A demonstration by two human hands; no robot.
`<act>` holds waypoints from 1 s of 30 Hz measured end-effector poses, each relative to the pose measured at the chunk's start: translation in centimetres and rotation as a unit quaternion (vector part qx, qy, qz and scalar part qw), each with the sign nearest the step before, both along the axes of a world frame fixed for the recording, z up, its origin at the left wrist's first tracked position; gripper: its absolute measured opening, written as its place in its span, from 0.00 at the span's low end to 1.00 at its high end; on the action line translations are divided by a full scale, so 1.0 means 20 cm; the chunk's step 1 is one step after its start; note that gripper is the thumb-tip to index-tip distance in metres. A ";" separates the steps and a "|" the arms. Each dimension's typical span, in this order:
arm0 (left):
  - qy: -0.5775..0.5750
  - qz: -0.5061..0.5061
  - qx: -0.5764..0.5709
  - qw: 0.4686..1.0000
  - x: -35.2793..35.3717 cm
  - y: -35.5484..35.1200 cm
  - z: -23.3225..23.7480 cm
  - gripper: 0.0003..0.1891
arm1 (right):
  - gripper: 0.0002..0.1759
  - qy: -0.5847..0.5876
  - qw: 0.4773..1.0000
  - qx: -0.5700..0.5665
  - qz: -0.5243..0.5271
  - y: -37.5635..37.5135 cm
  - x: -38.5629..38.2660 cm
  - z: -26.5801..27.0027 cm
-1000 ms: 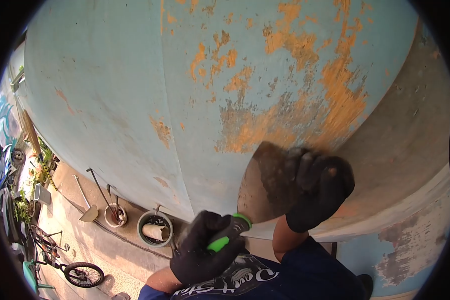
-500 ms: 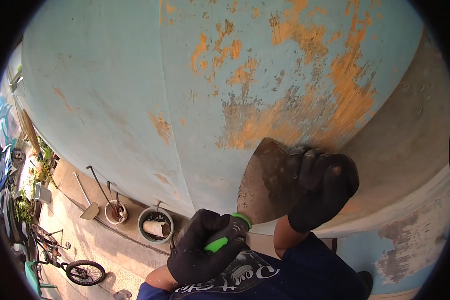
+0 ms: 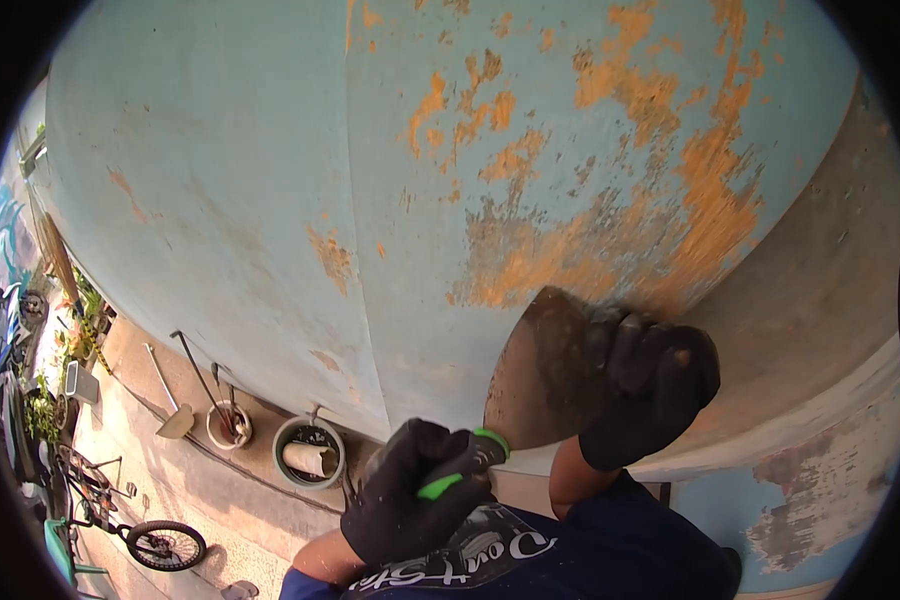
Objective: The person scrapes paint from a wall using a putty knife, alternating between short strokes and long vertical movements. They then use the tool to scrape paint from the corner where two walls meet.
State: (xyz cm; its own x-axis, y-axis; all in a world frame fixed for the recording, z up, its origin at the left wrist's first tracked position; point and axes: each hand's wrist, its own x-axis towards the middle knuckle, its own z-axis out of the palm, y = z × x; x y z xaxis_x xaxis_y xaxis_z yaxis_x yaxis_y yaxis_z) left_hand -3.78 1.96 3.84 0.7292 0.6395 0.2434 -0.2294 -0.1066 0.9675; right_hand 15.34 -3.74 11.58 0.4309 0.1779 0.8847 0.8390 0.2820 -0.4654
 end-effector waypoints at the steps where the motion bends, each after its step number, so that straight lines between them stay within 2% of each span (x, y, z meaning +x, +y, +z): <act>1: -0.012 0.012 -0.020 1.000 0.01 -0.02 0.02 0.18 | 0.18 0.000 1.000 -0.002 0.001 0.00 0.00 -0.03; 2: 0.054 0.029 0.115 0.992 0.00 -0.02 0.04 0.16 | 0.17 0.077 0.982 0.069 0.157 0.01 0.01 -0.06; 3: 0.033 0.015 0.065 0.997 0.00 -0.04 -0.02 0.16 | 0.16 0.152 0.929 0.134 0.309 0.02 0.01 -0.07; 4: 0.014 0.001 0.013 1.000 0.02 -0.03 -0.01 0.17 | 0.16 0.151 0.929 0.136 0.310 0.03 0.01 -0.07; 7: 0.035 0.036 0.064 0.997 0.00 0.01 0.06 0.16 | 0.14 0.104 0.961 0.097 0.237 -0.01 0.02 -0.09; 11: -0.002 0.022 0.038 0.999 0.02 0.00 -0.01 0.16 | 0.17 0.122 0.940 0.097 0.303 -0.03 0.05 -0.10; 13: 0.037 0.022 0.066 0.997 0.02 0.02 0.02 0.15 | 0.18 0.127 0.932 0.102 0.323 0.01 0.05 -0.08; 14: 0.041 0.019 0.061 0.997 0.03 0.03 0.03 0.15 | 0.20 0.060 0.982 0.076 0.159 0.02 0.04 -0.06; 15: 0.024 0.029 0.056 0.998 0.04 0.03 0.04 0.15 | 0.21 -0.008 0.999 0.041 -0.011 0.00 0.02 -0.05; 16: 0.006 0.040 0.058 0.997 0.05 0.04 0.05 0.15 | 0.21 -0.004 0.999 0.038 -0.016 -0.01 0.02 -0.06; 18: 0.025 0.036 0.063 0.997 0.09 0.03 0.00 0.14 | 0.23 0.094 0.960 0.127 0.232 0.03 0.04 -0.05; 19: 0.033 0.021 0.052 0.998 0.10 0.02 -0.03 0.14 | 0.23 0.093 0.960 0.132 0.230 0.03 0.06 -0.04; 21: 0.054 -0.003 0.041 0.998 0.11 0.00 -0.05 0.12 | 0.24 0.052 0.941 0.068 0.326 0.00 0.11 -0.04; 22: 0.054 -0.010 0.041 0.998 0.11 -0.01 -0.05 0.12 | 0.24 0.052 0.943 0.068 0.320 -0.01 0.12 -0.05; 24: 0.025 -0.021 0.053 0.998 0.12 0.00 -0.08 0.09 | 0.25 -0.032 0.906 0.067 0.417 0.00 0.17 -0.06; 28: 0.015 -0.046 0.058 0.997 0.10 0.01 -0.14 0.10 | 0.29 0.028 0.872 0.102 0.477 -0.04 0.10 -0.11; 30: 0.013 -0.080 0.062 0.995 0.10 -0.01 -0.13 0.11 | 0.33 0.157 0.898 0.244 0.331 -0.07 0.01 -0.16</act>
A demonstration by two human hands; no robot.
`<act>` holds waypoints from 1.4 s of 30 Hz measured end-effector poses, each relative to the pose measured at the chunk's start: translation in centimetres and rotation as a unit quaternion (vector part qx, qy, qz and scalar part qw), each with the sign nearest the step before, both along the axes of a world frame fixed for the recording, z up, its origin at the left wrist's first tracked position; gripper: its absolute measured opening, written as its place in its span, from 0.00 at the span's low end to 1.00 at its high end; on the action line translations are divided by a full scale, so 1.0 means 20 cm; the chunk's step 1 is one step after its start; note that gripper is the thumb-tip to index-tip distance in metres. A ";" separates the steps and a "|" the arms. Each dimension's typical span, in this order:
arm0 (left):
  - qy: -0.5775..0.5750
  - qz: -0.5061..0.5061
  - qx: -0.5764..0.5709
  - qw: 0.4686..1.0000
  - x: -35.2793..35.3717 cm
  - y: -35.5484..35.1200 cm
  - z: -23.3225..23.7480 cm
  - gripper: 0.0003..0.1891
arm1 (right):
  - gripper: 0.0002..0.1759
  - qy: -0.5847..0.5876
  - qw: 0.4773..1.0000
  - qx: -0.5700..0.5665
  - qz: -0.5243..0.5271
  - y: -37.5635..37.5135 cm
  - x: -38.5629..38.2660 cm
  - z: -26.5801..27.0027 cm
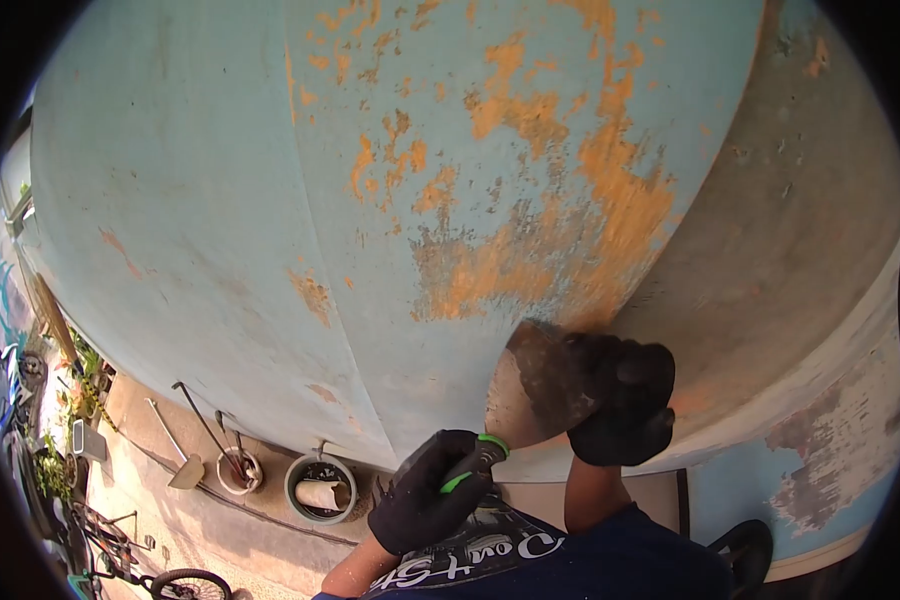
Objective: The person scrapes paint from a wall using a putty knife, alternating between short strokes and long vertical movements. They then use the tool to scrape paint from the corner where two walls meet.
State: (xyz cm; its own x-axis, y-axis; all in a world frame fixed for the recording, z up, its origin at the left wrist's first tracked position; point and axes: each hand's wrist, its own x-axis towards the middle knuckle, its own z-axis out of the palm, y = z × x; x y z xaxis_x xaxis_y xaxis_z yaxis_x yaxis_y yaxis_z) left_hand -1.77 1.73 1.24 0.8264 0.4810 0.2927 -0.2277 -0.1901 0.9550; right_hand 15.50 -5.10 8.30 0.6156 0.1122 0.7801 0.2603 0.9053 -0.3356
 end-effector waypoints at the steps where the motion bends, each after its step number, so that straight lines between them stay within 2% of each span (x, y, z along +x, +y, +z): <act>1: -0.010 -0.021 0.005 1.000 0.01 0.00 0.00 0.11 | 0.33 0.001 1.000 0.003 -0.003 -0.03 -0.01 -0.03; 2: -0.008 -0.024 0.006 1.000 0.01 -0.01 0.01 0.11 | 0.33 -0.014 1.000 -0.010 -0.006 -0.07 0.00 -0.06; 4: 0.047 -0.065 -0.122 0.989 0.00 -0.04 0.06 0.10 | 0.34 -0.029 0.999 -0.024 -0.011 -0.11 0.06 -0.09; 6: 0.047 -0.046 -0.097 0.993 0.02 -0.04 0.10 0.10 | 0.32 -0.128 0.991 -0.045 0.013 -0.13 0.11 -0.10; 9: 0.036 -0.004 -0.031 0.999 0.02 -0.07 0.12 0.09 | 0.29 -0.138 0.989 -0.019 0.040 -0.08 0.14 -0.06; 11: 0.024 0.017 0.009 1.000 0.01 -0.09 0.14 0.09 | 0.28 -0.116 0.992 -0.009 0.043 -0.05 0.11 -0.05; 13: 0.068 0.008 -0.080 0.994 0.01 -0.08 0.16 0.07 | 0.28 -0.094 0.995 0.002 0.045 -0.04 0.10 -0.04; 16: 0.036 0.004 -0.130 0.991 0.04 -0.07 0.18 0.06 | 0.27 -0.112 0.993 -0.039 -0.018 -0.03 0.10 0.02; 18: 0.019 -0.001 -0.137 0.990 0.08 -0.02 0.23 0.05 | 0.28 -0.025 0.996 0.062 0.056 0.01 0.12 0.08; 21: 0.003 -0.019 -0.144 0.989 0.08 -0.02 0.31 0.05 | 0.27 -0.057 0.995 0.054 0.053 0.03 0.11 0.25; 24: 0.001 -0.056 -0.134 0.989 0.04 -0.04 0.24 0.06 | 0.28 -0.020 0.999 0.000 0.036 -0.02 0.12 0.08; 26: 0.051 -0.046 -0.097 0.993 0.03 -0.04 0.21 0.05 | 0.28 -0.036 0.999 -0.003 0.038 -0.04 0.12 0.05; 28: 0.035 -0.054 -0.127 0.990 0.04 -0.03 0.23 0.05 | 0.28 -0.042 0.998 -0.017 0.044 -0.03 0.12 0.09; 30: 0.014 -0.043 -0.141 0.989 0.08 -0.02 0.31 0.05 | 0.28 -0.046 0.998 0.027 0.036 0.02 0.10 0.24; 31: 0.030 -0.064 -0.190 0.979 0.05 -0.01 0.28 0.10 | 0.28 -0.053 0.997 0.033 0.036 0.02 0.09 0.26; 34: 0.047 -0.053 -0.149 0.986 0.03 -0.08 0.21 0.09 | 0.27 -0.031 0.999 -0.013 0.015 -0.03 0.11 0.10; 35: 0.021 -0.059 -0.182 0.981 0.06 -0.09 0.20 0.04 | 0.27 -0.036 0.999 -0.008 0.013 -0.03 0.13 0.10; 37: 0.021 -0.048 -0.186 0.981 0.07 -0.08 0.24 0.04 | 0.26 -0.090 0.996 -0.027 0.002 -0.04 0.12 0.10; 38: 0.029 -0.035 -0.198 0.979 0.08 -0.09 0.27 0.04 | 0.26 -0.081 0.996 -0.035 -0.001 -0.03 0.11 0.13; 40: -0.024 -0.003 -0.192 0.981 0.13 -0.08 0.30 0.04 | 0.25 -0.041 0.995 0.065 0.058 0.01 0.13 0.24; 42: -0.013 -0.002 -0.181 0.983 0.13 -0.08 0.32 0.04 | 0.23 -0.063 0.995 0.048 0.054 -0.01 0.13 0.24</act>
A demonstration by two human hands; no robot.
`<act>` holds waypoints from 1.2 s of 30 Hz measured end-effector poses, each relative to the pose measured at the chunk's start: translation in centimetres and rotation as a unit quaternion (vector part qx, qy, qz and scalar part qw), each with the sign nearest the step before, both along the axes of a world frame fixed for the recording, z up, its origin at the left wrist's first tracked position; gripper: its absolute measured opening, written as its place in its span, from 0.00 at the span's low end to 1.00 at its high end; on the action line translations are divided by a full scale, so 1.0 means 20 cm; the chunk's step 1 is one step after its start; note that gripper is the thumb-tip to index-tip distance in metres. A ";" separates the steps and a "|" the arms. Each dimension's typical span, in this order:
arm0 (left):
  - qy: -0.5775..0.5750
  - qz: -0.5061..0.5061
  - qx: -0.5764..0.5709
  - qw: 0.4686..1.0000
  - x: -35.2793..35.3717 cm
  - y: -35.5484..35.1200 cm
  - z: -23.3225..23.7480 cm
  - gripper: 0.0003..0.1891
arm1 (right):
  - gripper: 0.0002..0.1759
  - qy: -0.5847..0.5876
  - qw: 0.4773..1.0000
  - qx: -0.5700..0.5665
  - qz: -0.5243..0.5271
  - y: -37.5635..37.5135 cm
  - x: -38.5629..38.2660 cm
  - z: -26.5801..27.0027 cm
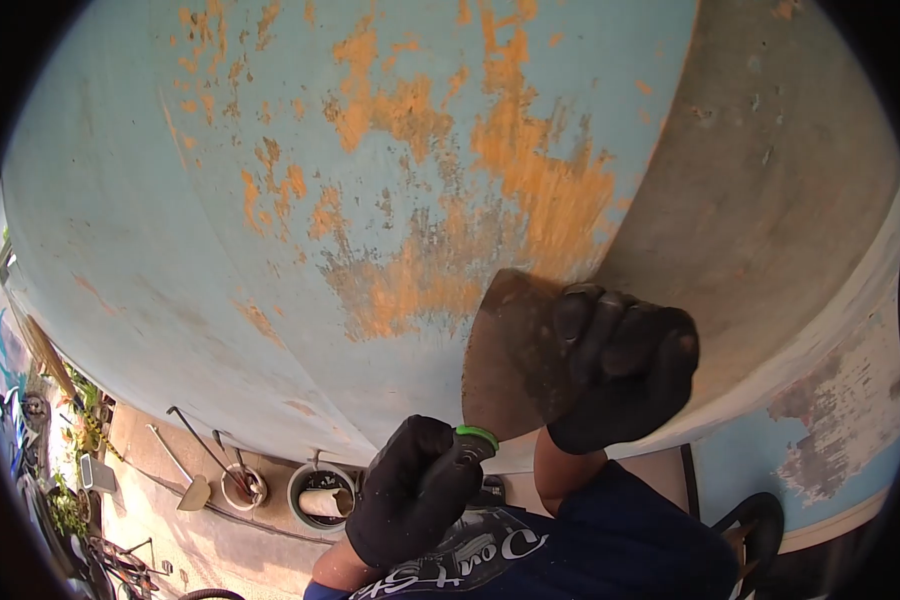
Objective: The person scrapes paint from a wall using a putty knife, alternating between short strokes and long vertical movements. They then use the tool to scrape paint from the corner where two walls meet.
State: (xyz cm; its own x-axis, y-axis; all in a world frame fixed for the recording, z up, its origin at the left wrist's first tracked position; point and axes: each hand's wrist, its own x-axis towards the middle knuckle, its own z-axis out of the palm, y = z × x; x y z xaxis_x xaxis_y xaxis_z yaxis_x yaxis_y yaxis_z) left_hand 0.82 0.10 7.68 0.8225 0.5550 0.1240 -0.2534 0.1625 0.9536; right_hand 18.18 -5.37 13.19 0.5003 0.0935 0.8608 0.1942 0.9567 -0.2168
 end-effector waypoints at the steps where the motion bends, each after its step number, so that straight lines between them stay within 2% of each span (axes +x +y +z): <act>1: -0.002 -0.003 0.004 1.000 0.00 0.00 -0.03 0.04 | 0.23 0.008 1.000 -0.005 -0.019 -0.01 0.00 -0.05; 3: 0.064 -0.053 -0.029 0.996 -0.03 -0.02 -0.14 0.05 | 0.23 0.015 0.999 -0.005 -0.039 -0.04 0.00 -0.19; 4: 0.102 -0.095 -0.090 0.986 -0.05 -0.03 -0.14 0.06 | 0.23 0.030 0.997 -0.043 -0.054 -0.07 0.00 -0.27; 6: 0.128 -0.162 -0.061 0.977 -0.07 -0.03 -0.25 0.09 | 0.24 0.040 0.993 -0.080 -0.074 -0.11 -0.01 -0.44; 7: 0.126 -0.165 -0.061 0.976 -0.09 -0.04 -0.31 0.09 | 0.24 0.058 0.983 -0.159 -0.069 -0.12 -0.02 -0.52; 8: 0.135 -0.177 0.085 0.971 -0.10 -0.05 -0.37 0.11 | 0.25 0.079 0.966 -0.237 -0.063 -0.13 -0.02 -0.58; 9: 0.142 -0.184 0.227 0.946 -0.11 -0.05 -0.41 0.13 | 0.25 0.081 0.966 -0.239 -0.065 -0.15 0.01 -0.63; 10: 0.144 -0.186 0.227 0.945 -0.11 -0.05 -0.40 0.13 | 0.21 0.066 0.975 -0.210 -0.008 -0.18 0.04 -0.65; 11: 0.170 -0.202 0.160 0.951 -0.10 -0.05 -0.39 0.13 | 0.19 0.053 0.981 -0.179 0.048 -0.21 0.04 -0.67; 12: 0.197 -0.218 0.092 0.952 -0.10 -0.04 -0.38 0.13 | 0.19 0.058 0.981 -0.179 0.045 -0.23 0.02 -0.68; 13: 0.201 -0.221 0.092 0.950 -0.09 -0.06 -0.36 0.13 | 0.18 0.131 0.969 -0.207 -0.038 -0.25 -0.03 -0.65; 14: 0.191 -0.199 0.106 0.955 -0.08 -0.08 -0.34 0.12 | 0.24 0.203 0.944 -0.231 -0.121 -0.27 -0.06 -0.64; 15: 0.180 -0.177 0.121 0.960 -0.07 -0.11 -0.33 0.12 | 0.24 0.208 0.943 -0.229 -0.123 -0.30 -0.05 -0.69; 16: 0.184 -0.180 0.123 0.958 -0.07 -0.11 -0.34 0.12 | 0.27 0.232 0.940 -0.245 -0.046 -0.34 -0.02 -0.77; 17: 0.135 -0.145 0.226 0.954 -0.07 -0.12 -0.35 0.11 | 0.32 0.253 0.932 -0.257 0.031 -0.39 -0.01 -0.83; 18: 0.082 -0.108 0.326 0.936 -0.07 -0.12 -0.36 0.11 | 0.32 0.257 0.932 -0.253 0.030 -0.44 -0.04 -0.86; 19: 0.084 -0.111 0.329 0.934 -0.07 -0.13 -0.37 0.11 | 0.29 0.088 0.900 -0.425 -0.041 -0.49 -0.07 -0.90; 20: 0.069 -0.107 0.387 0.913 -0.08 -0.13 -0.39 0.11 | 0.27 -0.086 0.809 -0.571 -0.108 -0.52 -0.12 -0.92; 21: 0.053 -0.102 0.443 0.889 -0.08 -0.14 -0.41 0.11 | 0.27 -0.083 0.811 -0.569 -0.108 -0.55 -0.18 -0.89; 22: 0.054 -0.104 0.444 0.888 -0.06 -0.13 -0.45 0.11 | 0.29 -0.084 0.798 -0.593 -0.070 -0.58 -0.28 -0.82; 24: 0.044 -0.163 0.528 0.832 -0.01 -0.13 -0.55 0.11 | 0.31 -0.081 0.781 -0.618 -0.028 -0.62 -0.35 -0.84; 25: 0.046 -0.165 0.526 0.833 -0.01 -0.16 -0.56 0.11 | 0.31 -0.107 0.752 -0.644 -0.087 -0.63 -0.34 -0.93; 26: 0.074 -0.178 0.419 0.887 0.01 -0.21 -0.57 0.11 | 0.32 -0.134 0.719 -0.667 -0.145 -0.64 -0.34 -0.99; 27: 0.100 -0.185 0.308 0.928 0.02 -0.24 -0.58 0.11 | 0.32 -0.135 0.719 -0.667 -0.143 -0.65 -0.35 -1.03; 29: 0.116 -0.171 0.327 0.922 0.05 -0.24 -0.52 0.11 | 0.31 -0.086 0.791 -0.589 -0.144 -0.65 -0.36 -1.05; 30: 0.131 -0.159 0.345 0.916 0.07 -0.23 -0.49 0.10 | 0.31 -0.086 0.792 -0.587 -0.144 -0.66 -0.37 -1.02; 31: 0.130 -0.159 0.348 0.915 0.09 -0.22 -0.46 0.10 | 0.29 -0.103 0.755 -0.626 -0.165 -0.67 -0.39 -0.90; 32: 0.072 -0.107 0.377 0.917 0.11 -0.20 -0.44 0.13 | 0.28 -0.119 0.715 -0.664 -0.186 -0.67 -0.39 -0.81; 33: 0.014 -0.056 0.403 0.913 0.13 -0.19 -0.41 0.15 | 0.28 -0.118 0.716 -0.662 -0.188 -0.64 -0.39 -0.78; 34: 0.014 -0.056 0.404 0.913 0.15 -0.18 -0.37 0.15 | 0.27 -0.108 0.737 -0.620 -0.246 -0.62 -0.40 -0.76; 35: 0.017 -0.074 0.362 0.929 0.15 -0.18 -0.32 0.15 | 0.26 -0.098 0.753 -0.576 -0.302 -0.60 -0.42 -0.75; 36: 0.018 -0.091 0.319 0.943 0.17 -0.18 -0.28 0.16 | 0.26 -0.098 0.753 -0.576 -0.303 -0.58 -0.43 -0.78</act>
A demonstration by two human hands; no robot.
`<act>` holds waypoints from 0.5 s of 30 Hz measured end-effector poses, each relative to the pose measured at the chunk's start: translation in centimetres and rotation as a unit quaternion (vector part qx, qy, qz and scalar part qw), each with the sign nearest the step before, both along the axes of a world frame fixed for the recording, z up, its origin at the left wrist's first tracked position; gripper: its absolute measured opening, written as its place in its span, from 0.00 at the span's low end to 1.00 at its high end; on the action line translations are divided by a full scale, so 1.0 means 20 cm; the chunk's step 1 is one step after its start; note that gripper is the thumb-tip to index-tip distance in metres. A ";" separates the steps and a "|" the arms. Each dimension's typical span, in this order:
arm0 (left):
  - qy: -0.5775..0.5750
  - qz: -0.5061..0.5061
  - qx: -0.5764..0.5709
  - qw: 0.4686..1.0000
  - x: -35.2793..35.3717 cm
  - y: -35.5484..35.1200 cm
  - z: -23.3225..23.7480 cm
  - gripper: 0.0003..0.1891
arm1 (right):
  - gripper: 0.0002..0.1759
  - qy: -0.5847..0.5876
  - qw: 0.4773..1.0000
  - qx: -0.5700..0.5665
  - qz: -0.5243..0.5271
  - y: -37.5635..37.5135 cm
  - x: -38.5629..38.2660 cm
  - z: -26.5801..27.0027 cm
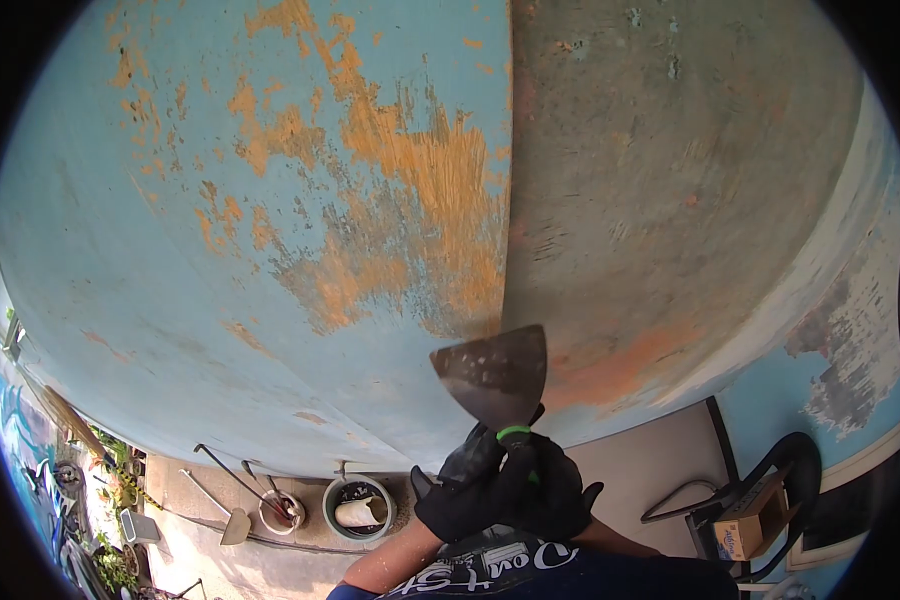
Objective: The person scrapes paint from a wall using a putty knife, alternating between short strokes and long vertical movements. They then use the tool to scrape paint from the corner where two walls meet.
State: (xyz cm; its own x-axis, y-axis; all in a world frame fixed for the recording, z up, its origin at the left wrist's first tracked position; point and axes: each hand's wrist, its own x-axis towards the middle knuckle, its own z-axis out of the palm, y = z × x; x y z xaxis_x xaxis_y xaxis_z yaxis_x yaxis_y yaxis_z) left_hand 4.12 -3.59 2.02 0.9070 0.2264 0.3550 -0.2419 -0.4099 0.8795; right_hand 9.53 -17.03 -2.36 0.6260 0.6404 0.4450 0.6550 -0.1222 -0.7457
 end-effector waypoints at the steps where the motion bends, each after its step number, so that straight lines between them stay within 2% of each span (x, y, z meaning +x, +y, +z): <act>1: -0.002 -0.001 0.000 1.000 0.02 0.00 0.02 0.16 | 0.26 0.109 0.992 0.067 0.003 0.02 0.00 -0.06; 2: 0.000 -0.017 -0.039 0.999 0.03 0.00 0.03 0.15 | 0.26 0.215 0.967 0.135 0.005 0.04 0.00 -0.09; 3: 0.001 -0.033 -0.077 0.997 0.05 0.00 0.05 0.14 | 0.26 0.212 0.968 0.136 0.003 0.06 0.01 -0.10; 5: 0.007 -0.049 -0.064 0.997 0.08 0.04 0.05 0.14 | 0.26 0.190 0.967 0.166 -0.010 0.09 0.04 -0.08; 7: 0.011 -0.063 -0.050 0.997 0.12 0.06 0.08 0.13 | 0.26 0.148 0.976 0.158 -0.022 0.12 0.04 0.04; 9: -0.062 0.020 0.026 0.998 0.14 0.07 0.14 0.13 | 0.27 0.077 0.983 0.164 -0.018 0.15 0.08 0.22; 10: -0.194 0.088 0.271 0.939 0.18 0.13 0.19 0.14 | 0.29 0.042 0.983 0.178 -0.004 0.18 0.13 0.33; 11: -0.267 0.121 0.341 0.893 0.24 0.18 0.29 0.18 | 0.28 -0.012 0.977 0.213 0.000 0.23 0.19 0.45; 12: -0.286 0.105 0.349 0.886 0.29 0.22 0.40 0.23 | 0.26 -0.065 0.967 0.245 0.004 0.27 0.24 0.54; 13: -0.323 0.083 0.347 0.876 0.30 0.23 0.56 0.19 | 0.26 -0.063 0.968 0.242 0.001 0.27 0.27 0.62; 15: -0.368 0.100 0.353 0.854 0.29 0.22 0.67 0.17 | 0.26 -0.068 0.959 0.268 0.057 0.27 0.28 0.73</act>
State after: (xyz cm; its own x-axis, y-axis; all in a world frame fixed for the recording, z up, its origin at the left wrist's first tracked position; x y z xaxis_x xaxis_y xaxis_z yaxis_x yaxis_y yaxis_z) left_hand 9.90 0.77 15.34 0.3469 -0.1558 0.9249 -0.4866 -0.8729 0.0355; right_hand 15.20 -11.71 12.33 0.4787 0.3575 0.8019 0.7368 0.3331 -0.5883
